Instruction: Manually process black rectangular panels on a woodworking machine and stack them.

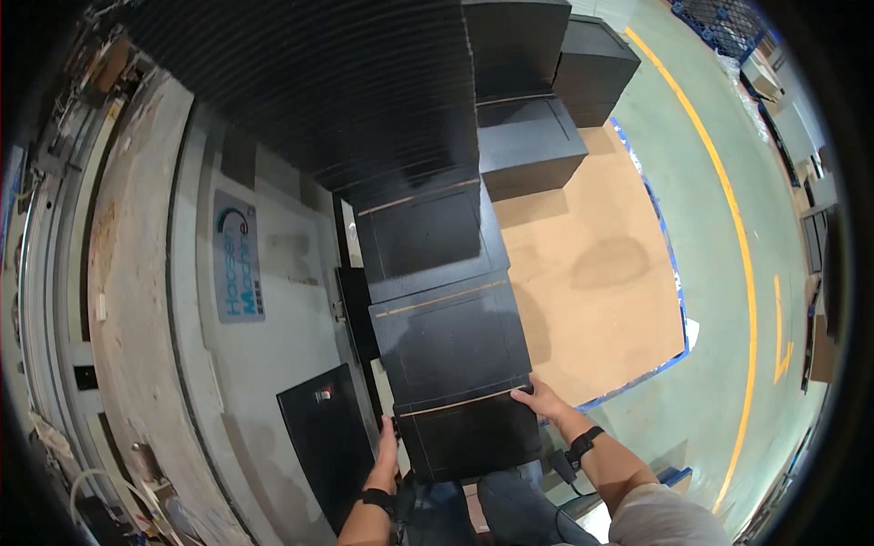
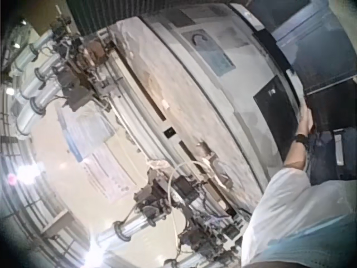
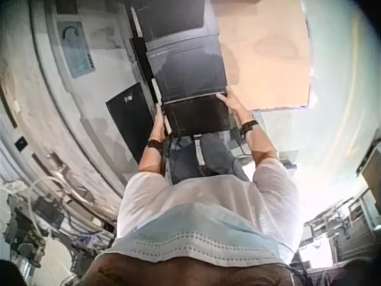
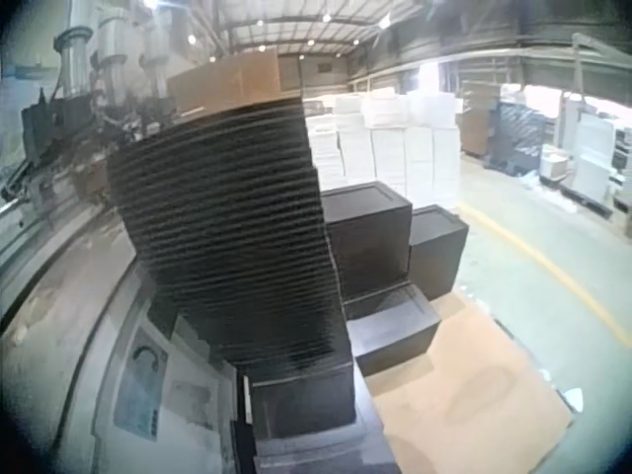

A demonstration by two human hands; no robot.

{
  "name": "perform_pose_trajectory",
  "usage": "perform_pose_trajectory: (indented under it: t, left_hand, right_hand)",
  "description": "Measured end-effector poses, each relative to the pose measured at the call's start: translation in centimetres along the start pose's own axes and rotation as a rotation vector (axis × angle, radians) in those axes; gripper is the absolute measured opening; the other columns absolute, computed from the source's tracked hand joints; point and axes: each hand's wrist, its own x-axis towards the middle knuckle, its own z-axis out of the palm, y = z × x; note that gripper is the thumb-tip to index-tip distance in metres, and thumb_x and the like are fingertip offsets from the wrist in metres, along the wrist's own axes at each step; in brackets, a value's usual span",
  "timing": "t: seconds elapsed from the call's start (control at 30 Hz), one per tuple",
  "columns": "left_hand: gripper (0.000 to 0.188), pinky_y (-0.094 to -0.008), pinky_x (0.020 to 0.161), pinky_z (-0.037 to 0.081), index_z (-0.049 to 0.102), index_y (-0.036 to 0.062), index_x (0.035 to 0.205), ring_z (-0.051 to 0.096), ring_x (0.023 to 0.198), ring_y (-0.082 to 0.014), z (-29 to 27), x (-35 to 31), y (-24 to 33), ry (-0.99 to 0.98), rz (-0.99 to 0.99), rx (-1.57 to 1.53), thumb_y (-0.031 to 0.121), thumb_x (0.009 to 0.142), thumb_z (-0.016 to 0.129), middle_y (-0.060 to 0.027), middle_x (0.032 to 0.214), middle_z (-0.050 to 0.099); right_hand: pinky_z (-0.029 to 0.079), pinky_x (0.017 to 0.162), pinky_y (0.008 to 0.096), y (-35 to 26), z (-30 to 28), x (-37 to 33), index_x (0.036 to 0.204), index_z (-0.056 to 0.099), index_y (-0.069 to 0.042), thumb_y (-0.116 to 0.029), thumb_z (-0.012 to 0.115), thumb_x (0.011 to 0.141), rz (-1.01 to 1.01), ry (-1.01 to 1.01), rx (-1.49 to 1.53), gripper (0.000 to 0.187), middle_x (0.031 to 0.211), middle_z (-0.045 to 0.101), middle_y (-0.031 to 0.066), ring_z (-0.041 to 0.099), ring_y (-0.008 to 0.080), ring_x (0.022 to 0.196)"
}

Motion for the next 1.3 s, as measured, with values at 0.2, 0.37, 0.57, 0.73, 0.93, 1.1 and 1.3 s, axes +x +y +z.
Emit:
perform_pose_trajectory:
  t: [0.2, 0.37, 0.57, 0.73, 0.93, 1.1, 1.3]
  left_hand:
    - [0.038, -0.0242, 0.049, 0.026, 0.046, 0.0193, 0.072, 0.036, 0.054, -0.0067, 3.1, 6.8, 19.4, 0.104, 0.373, -0.268, 0.049, 0.096, 0.044, 0.0069, 0.062, 0.041]
    - [0.083, -0.0401, 0.112, 0.021, 0.028, -0.0012, 0.142, 0.03, 0.136, -0.032, 7.9, 12.3, 36.7, -0.076, 0.49, -0.264, 0.061, 0.09, 0.045, -0.0191, 0.146, 0.033]
    - [0.097, -0.0412, 0.114, 0.014, 0.016, -0.0016, 0.146, 0.018, 0.141, -0.0323, 11.7, 16.0, 43.2, -0.36, 0.487, -0.244, 0.071, 0.086, 0.039, -0.0197, 0.153, 0.018]
    - [0.085, -0.0397, 0.111, 0.02, 0.019, 0.001, 0.146, 0.025, 0.136, -0.0308, 12.2, 17.2, 43.0, -0.528, 0.543, -0.303, 0.064, 0.091, 0.035, -0.0166, 0.15, 0.022]
    - [0.074, -0.0413, 0.111, 0.021, 0.03, 0.0083, 0.144, 0.031, 0.133, -0.0299, 11.8, 17.8, 44.0, -0.587, 0.466, -0.385, 0.06, 0.091, 0.037, -0.0104, 0.147, 0.032]
    - [0.066, -0.0426, 0.102, 0.033, 0.044, 0.0125, 0.136, 0.041, 0.123, -0.027, 9.8, 17.0, 44.9, -0.469, 0.406, -0.317, 0.06, 0.09, 0.039, -0.0063, 0.137, 0.044]
    - [0.066, -0.0424, 0.088, 0.043, 0.052, 0.0158, 0.125, 0.053, 0.101, -0.0252, 7.1, 17.9, 46.5, -0.691, 0.376, -0.083, 0.068, 0.086, 0.04, -0.0055, 0.116, 0.057]
  right_hand:
    - [0.042, 0.099, 0.0414, -16.5, -7.2, 9.0, 0.13, 0.045, 0.003, -0.032, 0.058, 0.09, -0.593, 0.671, -0.324, 0.055, 0.125, 0.055, 0.0256, 0.054, 0.0363, 0.116]
    - [0.035, 0.104, 0.0416, -34.1, -6.7, 17.1, 0.141, 0.034, -0.001, -0.049, 0.045, 0.095, -0.405, 0.351, 0.356, 0.067, 0.141, 0.044, 0.0132, 0.04, 0.0284, 0.131]
    - [0.026, 0.108, 0.0518, -39.0, -5.5, 22.1, 0.148, 0.021, -0.011, -0.066, 0.029, 0.092, -0.413, 0.104, 0.441, 0.079, 0.154, 0.022, 0.009, 0.02, 0.0267, 0.141]
    - [0.034, 0.101, 0.0514, -38.8, -3.8, 21.3, 0.146, 0.028, -0.017, -0.063, 0.03, 0.092, -0.46, 0.145, 0.52, 0.071, 0.15, 0.029, 0.0059, 0.032, 0.0245, 0.134]
    - [0.037, 0.098, 0.0512, -36.9, -3.9, 20.7, 0.142, 0.035, -0.015, -0.061, 0.031, 0.093, -0.415, 0.06, 0.556, 0.067, 0.146, 0.034, 0.0046, 0.036, 0.023, 0.13]
    - [0.035, 0.097, 0.0445, -34.7, -1.0, 20.4, 0.142, 0.034, -0.014, -0.057, 0.04, 0.092, -0.374, 0.127, 0.589, 0.066, 0.145, 0.034, 0.0044, 0.032, 0.0193, 0.13]
    - [0.035, 0.093, 0.0414, -35.6, -2.1, 22.6, 0.135, 0.038, -0.011, -0.065, 0.04, 0.089, -0.238, 0.275, 0.397, 0.071, 0.136, 0.041, 0.0053, 0.039, 0.021, 0.121]
